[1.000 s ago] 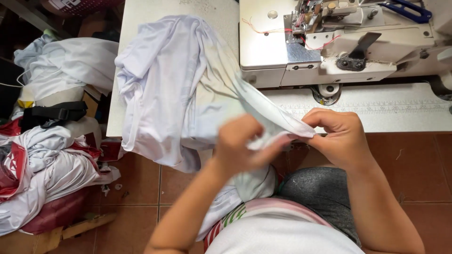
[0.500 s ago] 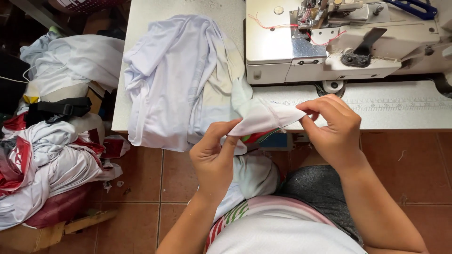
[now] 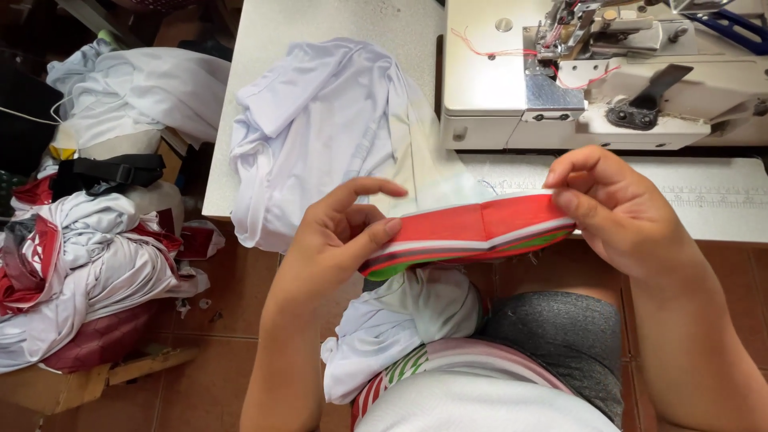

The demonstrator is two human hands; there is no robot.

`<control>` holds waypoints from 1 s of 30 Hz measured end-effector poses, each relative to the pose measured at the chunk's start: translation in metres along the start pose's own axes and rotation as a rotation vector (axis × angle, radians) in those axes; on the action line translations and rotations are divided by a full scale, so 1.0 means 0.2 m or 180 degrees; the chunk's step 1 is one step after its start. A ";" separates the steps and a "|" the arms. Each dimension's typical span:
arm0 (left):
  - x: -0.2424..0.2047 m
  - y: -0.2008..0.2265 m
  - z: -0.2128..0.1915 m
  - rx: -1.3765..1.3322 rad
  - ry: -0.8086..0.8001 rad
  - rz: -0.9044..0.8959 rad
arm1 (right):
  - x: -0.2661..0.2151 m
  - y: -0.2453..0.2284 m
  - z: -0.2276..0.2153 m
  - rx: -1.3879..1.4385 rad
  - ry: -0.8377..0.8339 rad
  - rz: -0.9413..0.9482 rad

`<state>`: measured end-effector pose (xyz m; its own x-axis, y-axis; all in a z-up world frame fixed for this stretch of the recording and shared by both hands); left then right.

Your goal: Trimming loose threads from a garment using hand snips at a sewing workstation

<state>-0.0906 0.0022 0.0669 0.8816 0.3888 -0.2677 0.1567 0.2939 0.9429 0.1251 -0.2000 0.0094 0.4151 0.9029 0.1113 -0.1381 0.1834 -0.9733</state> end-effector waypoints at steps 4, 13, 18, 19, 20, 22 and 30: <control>0.01 -0.10 0.00 0.0936 0.0187 0.1005 | -0.01 -0.09 0.14 -0.1589 0.0147 -0.0363; -0.01 -0.27 0.09 0.2129 0.1199 0.2730 | -0.02 -0.04 0.23 -0.2043 0.0836 -0.1439; -0.01 -0.31 0.10 0.2548 0.1522 0.3396 | -0.01 -0.03 0.25 -0.2431 0.0909 -0.2088; -0.01 -0.33 0.10 0.2561 0.1590 0.3556 | -0.01 -0.03 0.26 -0.2432 0.1044 -0.2235; 0.00 -0.35 0.09 0.2573 0.1657 0.3720 | -0.01 -0.03 0.26 -0.2432 0.1183 -0.2385; 0.02 -0.35 0.10 0.2533 0.1672 0.3935 | 0.00 -0.01 0.27 -0.2514 0.1288 -0.2545; 0.07 -0.38 0.08 0.1347 0.1454 0.3124 | 0.01 0.04 0.20 -0.2126 0.0949 -0.2208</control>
<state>-0.0820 -0.0285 -0.0055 0.4775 0.5916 0.6496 -0.2924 -0.5902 0.7525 0.0879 -0.1817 0.0109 0.4331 0.5286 0.7301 0.7136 0.2937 -0.6360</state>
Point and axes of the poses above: each hand's wrist, its own x-axis towards the middle knuckle, its own z-axis out of the palm, y = z × x, the point moved 2 cm from there along x, towards the middle knuckle, and after that the axes turned 4 degrees about -y, right-handed, at the moved point
